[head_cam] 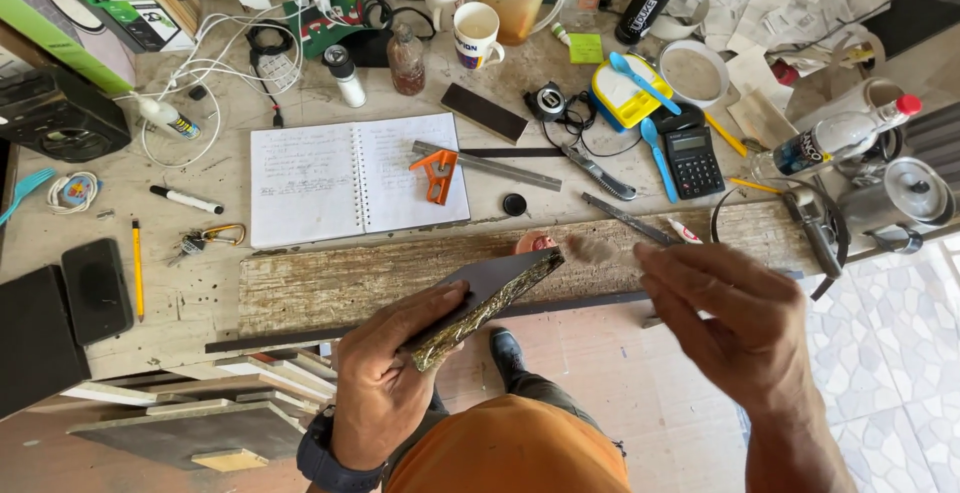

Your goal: Applying wood glue to the edge of a small wooden panel and spreading it evenly with a tool.

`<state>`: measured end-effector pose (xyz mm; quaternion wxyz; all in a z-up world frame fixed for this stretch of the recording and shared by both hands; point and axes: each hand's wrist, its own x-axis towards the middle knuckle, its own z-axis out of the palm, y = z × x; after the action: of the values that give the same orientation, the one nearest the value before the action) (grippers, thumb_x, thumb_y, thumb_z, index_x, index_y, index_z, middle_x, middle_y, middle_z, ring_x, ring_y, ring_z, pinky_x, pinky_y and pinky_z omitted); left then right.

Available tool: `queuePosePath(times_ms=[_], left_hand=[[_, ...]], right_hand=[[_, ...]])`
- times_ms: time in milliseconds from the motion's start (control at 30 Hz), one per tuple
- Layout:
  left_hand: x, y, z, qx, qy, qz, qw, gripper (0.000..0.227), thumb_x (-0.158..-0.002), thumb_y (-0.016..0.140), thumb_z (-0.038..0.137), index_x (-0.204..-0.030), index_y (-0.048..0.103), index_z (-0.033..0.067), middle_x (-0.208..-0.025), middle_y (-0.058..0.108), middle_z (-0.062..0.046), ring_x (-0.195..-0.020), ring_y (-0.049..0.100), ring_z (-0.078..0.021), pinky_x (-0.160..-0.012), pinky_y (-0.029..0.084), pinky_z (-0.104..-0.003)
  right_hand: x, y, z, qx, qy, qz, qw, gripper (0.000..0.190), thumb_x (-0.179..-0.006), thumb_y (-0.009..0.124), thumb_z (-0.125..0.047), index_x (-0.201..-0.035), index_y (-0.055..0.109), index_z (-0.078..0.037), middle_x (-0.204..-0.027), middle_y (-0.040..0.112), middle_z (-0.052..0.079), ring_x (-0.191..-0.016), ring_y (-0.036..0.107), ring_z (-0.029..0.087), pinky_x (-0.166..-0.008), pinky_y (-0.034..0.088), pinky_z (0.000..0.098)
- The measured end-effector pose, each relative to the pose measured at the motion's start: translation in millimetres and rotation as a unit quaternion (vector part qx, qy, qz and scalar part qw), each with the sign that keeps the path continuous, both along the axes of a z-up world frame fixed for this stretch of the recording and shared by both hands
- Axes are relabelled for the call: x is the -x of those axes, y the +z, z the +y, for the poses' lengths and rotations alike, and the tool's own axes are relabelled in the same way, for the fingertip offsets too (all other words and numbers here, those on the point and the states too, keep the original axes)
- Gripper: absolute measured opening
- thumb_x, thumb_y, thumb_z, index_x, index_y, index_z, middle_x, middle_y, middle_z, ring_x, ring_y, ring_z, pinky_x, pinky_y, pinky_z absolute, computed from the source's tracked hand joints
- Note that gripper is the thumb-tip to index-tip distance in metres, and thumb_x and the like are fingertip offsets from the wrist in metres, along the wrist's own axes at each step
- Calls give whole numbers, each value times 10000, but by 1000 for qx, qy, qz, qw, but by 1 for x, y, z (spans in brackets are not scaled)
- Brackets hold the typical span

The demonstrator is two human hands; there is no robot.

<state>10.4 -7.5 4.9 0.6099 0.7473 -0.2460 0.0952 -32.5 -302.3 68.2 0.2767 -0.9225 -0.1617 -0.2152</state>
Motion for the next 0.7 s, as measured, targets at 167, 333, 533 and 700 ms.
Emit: queuePosePath(times_ms=[167,333,533,700], left_hand=[[-4,7,-6,-12,-9,-9,1000,324,-888,716,-62,-1195,722,40,-1207,764,-134,-1149,765,-275,-1039,620,-352],[2,4,-4,-6,-9,7,1000,387,-868,690,-100,-1223,713,52,-1221,759,-145,-1149,765,-273,-1024,624,-334],[1,0,-2,23,-16,18,999,372,-875,705,-93,-1229,692,19,-1242,742,-170,-1168,750,-291,-1030,628,-343],[2,1,-1,17,-19,18,1000,381,-873,744,-61,-1240,693,30,-1241,745,-159,-1155,754,-274,-1016,636,-338]], right_hand=[[-4,13,16,40,37,-43,998,244,-928,743,-43,-1171,728,-47,-1040,725,103,-754,697,182,-655,539,277],[-1,19,25,71,64,-46,994,194,-927,738,-28,-1116,731,-67,-974,722,91,-720,675,183,-603,519,292],[7,2,21,44,71,-15,996,284,-911,739,-40,-1192,706,-59,-1007,735,79,-733,681,180,-649,541,297],[8,0,23,3,48,-26,999,239,-878,757,11,-1115,734,-17,-1034,759,121,-796,735,177,-707,600,274]])
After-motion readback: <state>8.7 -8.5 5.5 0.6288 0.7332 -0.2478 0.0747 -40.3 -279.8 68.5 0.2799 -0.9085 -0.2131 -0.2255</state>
